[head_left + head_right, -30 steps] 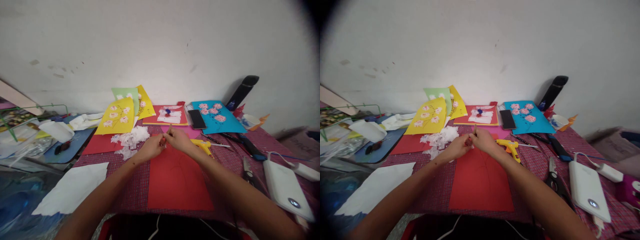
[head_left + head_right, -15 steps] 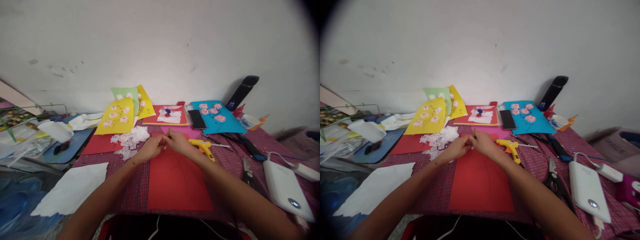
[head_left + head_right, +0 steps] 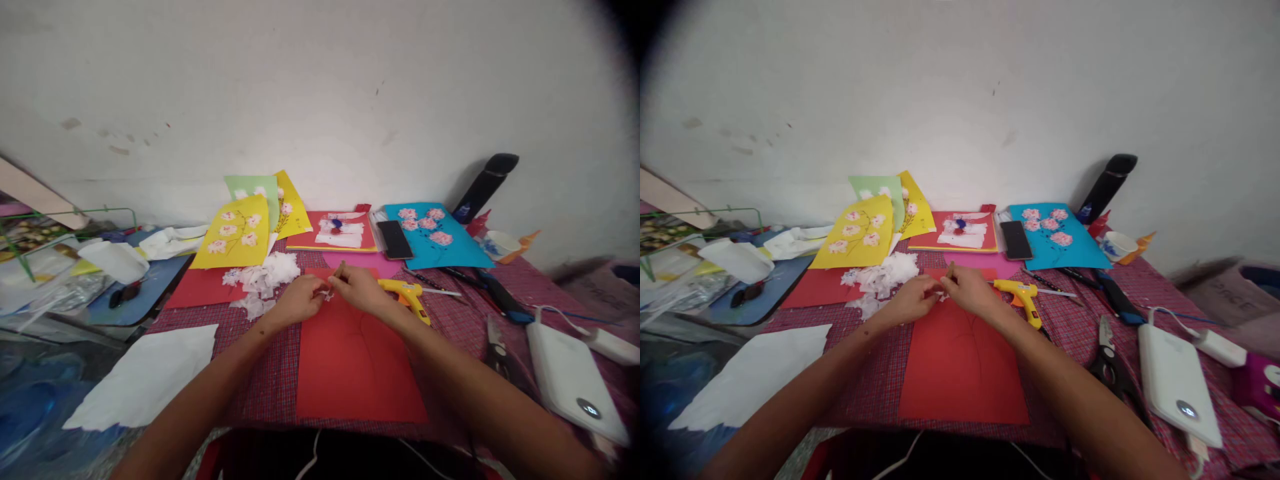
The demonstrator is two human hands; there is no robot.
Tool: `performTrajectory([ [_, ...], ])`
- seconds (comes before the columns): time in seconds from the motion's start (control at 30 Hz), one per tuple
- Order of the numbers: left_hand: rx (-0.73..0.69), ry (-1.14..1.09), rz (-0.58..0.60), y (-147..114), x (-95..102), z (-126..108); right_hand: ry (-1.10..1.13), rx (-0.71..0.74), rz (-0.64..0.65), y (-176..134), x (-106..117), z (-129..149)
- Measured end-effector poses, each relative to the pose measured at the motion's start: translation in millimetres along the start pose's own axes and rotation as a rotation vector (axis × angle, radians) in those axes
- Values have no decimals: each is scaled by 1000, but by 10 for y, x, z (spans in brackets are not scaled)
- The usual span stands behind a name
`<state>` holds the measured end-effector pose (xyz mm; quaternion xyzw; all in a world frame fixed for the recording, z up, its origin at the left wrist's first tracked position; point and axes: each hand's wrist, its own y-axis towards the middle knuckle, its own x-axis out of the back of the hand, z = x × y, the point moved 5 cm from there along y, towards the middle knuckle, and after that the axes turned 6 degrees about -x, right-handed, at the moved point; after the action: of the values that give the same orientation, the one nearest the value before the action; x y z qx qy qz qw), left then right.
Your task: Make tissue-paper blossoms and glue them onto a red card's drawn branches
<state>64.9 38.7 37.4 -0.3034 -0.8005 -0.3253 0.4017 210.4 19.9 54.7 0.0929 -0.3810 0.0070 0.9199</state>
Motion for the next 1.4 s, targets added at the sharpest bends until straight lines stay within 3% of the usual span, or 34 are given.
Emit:
performTrajectory([
  [0.33,-36,116,16,-8,27,-92,53,-65,-85,-23,34,-65],
  [1.1,-76,279,48,23,-64,-27,144,-177,-117,-31,41,-247],
  [1.4,-23,196,18,0,-31,7,115,-177,-112,-64,51,-182],
])
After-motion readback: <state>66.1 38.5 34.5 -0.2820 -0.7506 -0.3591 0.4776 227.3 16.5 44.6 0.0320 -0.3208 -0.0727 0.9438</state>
